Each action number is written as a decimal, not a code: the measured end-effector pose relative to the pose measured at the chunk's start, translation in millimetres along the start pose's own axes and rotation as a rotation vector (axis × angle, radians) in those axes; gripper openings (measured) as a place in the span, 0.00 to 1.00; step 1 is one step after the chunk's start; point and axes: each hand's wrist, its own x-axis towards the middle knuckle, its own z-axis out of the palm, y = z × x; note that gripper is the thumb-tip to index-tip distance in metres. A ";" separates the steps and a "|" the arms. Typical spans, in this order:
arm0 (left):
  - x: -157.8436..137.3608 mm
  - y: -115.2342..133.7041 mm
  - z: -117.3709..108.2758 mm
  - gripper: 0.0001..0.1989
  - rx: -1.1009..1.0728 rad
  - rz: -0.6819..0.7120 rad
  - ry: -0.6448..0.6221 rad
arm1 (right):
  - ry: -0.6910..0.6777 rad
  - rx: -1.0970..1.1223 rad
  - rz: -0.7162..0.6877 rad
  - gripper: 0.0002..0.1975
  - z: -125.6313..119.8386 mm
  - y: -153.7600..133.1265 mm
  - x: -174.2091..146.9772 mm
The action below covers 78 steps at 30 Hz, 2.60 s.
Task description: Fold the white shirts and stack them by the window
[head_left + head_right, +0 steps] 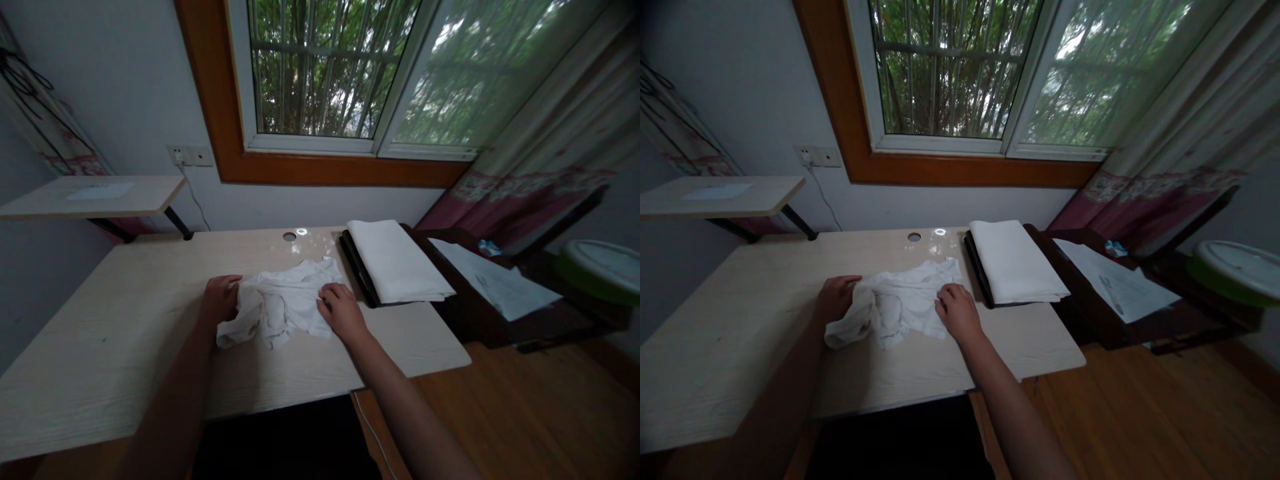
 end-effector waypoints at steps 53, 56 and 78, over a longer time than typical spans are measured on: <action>-22.7 43.5 18.6 0.23 -0.690 -0.094 -0.163 | -0.182 -0.031 -0.343 0.17 52.2 -42.2 59.9; -29.0 57.4 17.2 0.24 -0.957 -0.144 -0.230 | -0.226 -0.026 -0.393 0.14 51.1 -43.1 60.5; -15.6 51.4 5.2 0.53 -1.052 -0.289 -0.081 | 0.434 0.666 0.297 0.12 45.3 -17.5 67.1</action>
